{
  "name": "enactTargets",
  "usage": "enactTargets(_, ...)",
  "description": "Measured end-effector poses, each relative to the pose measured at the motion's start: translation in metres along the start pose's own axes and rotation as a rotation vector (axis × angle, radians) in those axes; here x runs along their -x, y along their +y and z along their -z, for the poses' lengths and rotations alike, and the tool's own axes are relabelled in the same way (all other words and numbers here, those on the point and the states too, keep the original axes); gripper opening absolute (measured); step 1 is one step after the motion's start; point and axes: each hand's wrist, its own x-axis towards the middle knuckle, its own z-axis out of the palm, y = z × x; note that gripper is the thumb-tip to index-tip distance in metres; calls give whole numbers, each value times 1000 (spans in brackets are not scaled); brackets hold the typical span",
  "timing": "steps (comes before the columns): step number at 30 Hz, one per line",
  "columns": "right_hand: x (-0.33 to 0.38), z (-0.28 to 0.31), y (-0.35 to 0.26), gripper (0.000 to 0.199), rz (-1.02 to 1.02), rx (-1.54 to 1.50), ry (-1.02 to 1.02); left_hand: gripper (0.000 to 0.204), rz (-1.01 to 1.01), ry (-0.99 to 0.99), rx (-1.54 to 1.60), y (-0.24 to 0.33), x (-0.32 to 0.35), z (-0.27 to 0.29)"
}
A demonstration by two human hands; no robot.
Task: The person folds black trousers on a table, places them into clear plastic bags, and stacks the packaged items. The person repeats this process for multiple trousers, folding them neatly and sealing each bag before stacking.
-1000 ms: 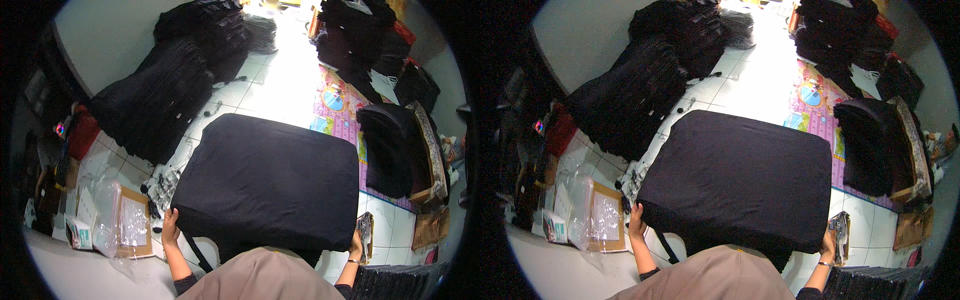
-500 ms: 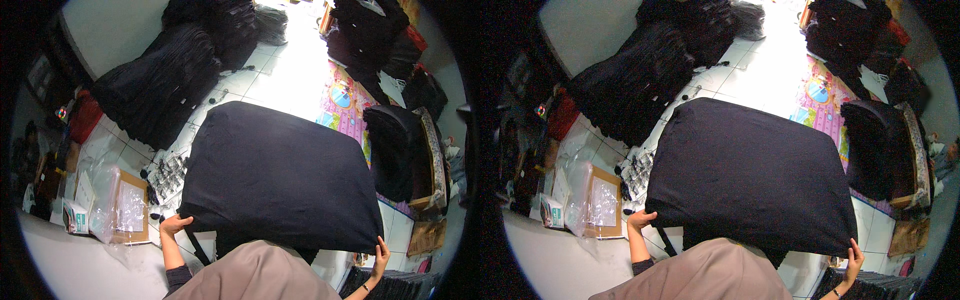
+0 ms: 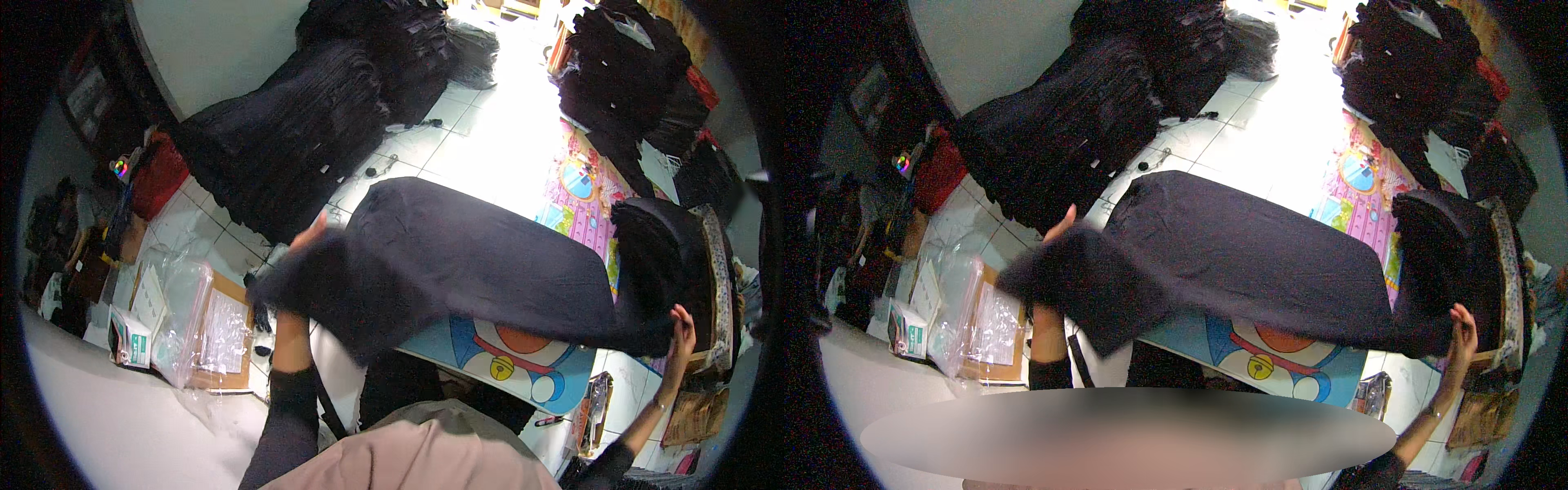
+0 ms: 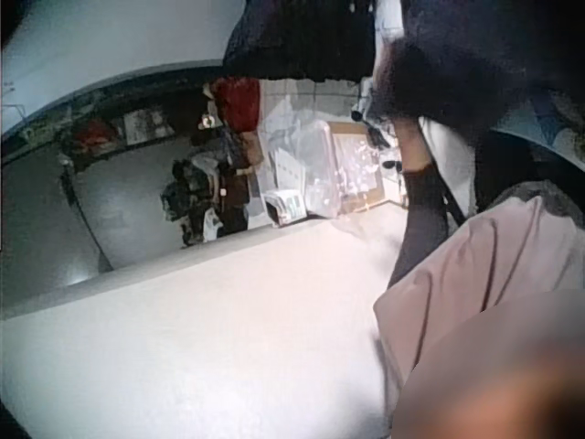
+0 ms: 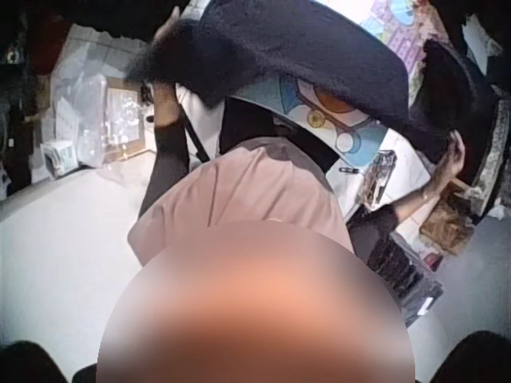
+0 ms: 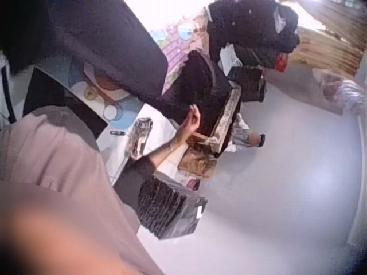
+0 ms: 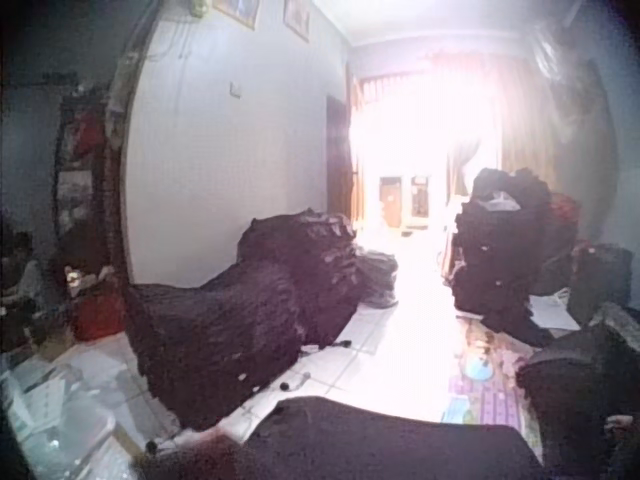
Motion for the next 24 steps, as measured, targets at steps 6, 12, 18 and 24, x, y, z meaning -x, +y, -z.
enactTargets(6,-44,-91,104,46,-413,23,-46,54,-89,431,-220,17,-100,-69)
enactTargets(12,47,-104,115,49,-933,-428,69,44,-204,551,-984,-31,-36,-58)
enactTargets(18,25,-128,84,27,-457,116,458,37,-248,574,-1046,-23,-52,-79)
enactTargets(24,28,-60,51,20,-233,337,96,45,-180,524,-949,-1,11,-66)
